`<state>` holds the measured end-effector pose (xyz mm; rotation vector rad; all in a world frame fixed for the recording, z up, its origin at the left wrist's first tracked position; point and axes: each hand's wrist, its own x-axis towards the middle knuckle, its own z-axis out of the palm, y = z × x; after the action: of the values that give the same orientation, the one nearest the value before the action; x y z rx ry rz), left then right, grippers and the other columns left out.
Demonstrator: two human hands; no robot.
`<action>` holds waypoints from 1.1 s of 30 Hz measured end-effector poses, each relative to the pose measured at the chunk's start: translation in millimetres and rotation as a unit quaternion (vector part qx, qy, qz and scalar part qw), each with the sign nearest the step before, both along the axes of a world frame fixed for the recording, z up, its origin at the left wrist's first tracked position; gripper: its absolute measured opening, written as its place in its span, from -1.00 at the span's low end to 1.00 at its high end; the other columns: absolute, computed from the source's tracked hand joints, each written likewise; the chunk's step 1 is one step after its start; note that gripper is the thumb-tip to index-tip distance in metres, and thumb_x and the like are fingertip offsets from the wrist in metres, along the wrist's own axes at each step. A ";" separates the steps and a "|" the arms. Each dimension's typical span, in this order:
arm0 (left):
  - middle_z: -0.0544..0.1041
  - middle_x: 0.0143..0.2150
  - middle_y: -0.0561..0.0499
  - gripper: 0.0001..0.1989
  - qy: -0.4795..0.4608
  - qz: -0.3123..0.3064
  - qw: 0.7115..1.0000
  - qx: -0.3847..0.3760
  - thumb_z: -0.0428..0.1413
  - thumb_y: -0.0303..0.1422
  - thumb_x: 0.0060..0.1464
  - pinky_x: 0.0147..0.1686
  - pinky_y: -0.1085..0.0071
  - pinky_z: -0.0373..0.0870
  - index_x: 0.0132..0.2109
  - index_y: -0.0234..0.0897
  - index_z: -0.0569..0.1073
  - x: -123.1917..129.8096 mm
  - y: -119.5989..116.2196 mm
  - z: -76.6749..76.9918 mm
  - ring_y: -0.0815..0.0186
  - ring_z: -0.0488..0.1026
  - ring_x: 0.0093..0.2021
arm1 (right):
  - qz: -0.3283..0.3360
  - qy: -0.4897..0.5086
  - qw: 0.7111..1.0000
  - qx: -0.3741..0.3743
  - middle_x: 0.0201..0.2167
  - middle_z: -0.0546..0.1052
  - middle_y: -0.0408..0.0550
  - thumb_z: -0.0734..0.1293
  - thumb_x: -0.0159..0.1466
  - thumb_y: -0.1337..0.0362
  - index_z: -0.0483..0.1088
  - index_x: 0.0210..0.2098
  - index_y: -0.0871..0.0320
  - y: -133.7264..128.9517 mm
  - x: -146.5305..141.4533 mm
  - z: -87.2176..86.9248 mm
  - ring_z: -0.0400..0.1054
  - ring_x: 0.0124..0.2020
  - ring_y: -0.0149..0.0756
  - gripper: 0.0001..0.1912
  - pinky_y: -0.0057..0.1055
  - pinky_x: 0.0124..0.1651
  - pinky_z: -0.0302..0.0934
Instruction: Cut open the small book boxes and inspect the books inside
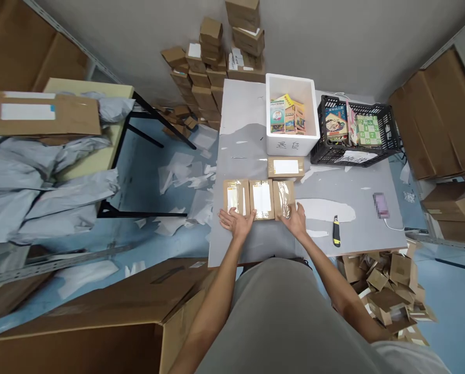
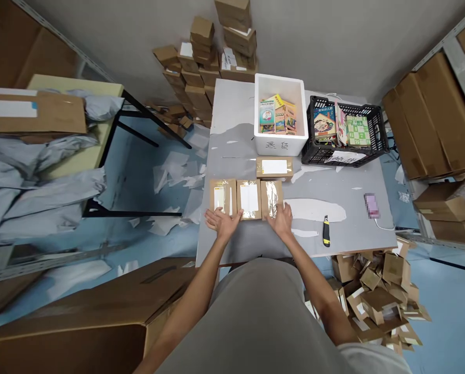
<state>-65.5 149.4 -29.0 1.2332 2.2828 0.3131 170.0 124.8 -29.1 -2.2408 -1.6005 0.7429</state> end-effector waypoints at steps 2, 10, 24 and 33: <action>-0.23 0.68 -0.83 -0.04 0.010 -0.021 1.000 -0.010 0.29 0.12 0.25 0.55 -0.50 -0.13 0.46 -0.48 0.17 -4.1 -0.9 -5.2 -0.50 -0.32 0.75 | 0.044 -0.028 0.998 0.026 0.58 0.27 0.39 0.42 0.42 0.14 0.43 0.40 0.18 38.8 21.3 8.7 0.03 0.65 0.34 -0.40 0.31 0.58 0.12; -0.31 0.67 -0.90 0.03 0.053 -0.057 0.996 -0.033 0.27 0.11 0.31 0.60 -0.43 -0.19 0.50 -0.72 0.18 -8.8 0.3 -12.5 -0.56 -0.34 0.74 | 0.281 -0.051 0.958 0.037 0.68 0.16 0.40 0.45 0.27 0.43 0.25 0.60 0.23 242.5 62.0 2.5 -0.10 0.74 0.19 -0.08 0.38 0.69 -0.32; -0.29 0.68 -0.87 0.06 0.029 -0.045 0.998 -0.022 0.18 0.24 0.33 0.57 -0.48 -0.18 0.51 -0.65 0.17 -11.4 1.4 -16.4 -0.53 -0.32 0.74 | -0.040 -0.114 0.990 0.068 0.30 0.34 0.40 0.61 0.15 0.03 0.04 0.61 0.29 135.4 135.4 19.7 0.27 0.31 0.37 0.21 0.27 0.39 0.25; -0.22 0.67 -0.84 -0.06 0.027 -0.051 0.998 -0.013 0.25 0.10 0.30 0.58 -0.41 -0.16 0.47 -0.57 0.18 -9.0 2.8 -9.0 -0.49 -0.30 0.74 | -0.167 -0.039 0.985 0.023 0.28 0.42 0.52 0.61 0.17 -0.06 0.23 0.53 0.38 24.6 73.0 -0.1 0.33 0.32 0.43 0.13 0.22 0.41 0.26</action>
<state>-74.5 152.2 -37.9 1.3532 2.2522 0.2147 243.0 149.4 -29.2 -2.4433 -1.2115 0.5263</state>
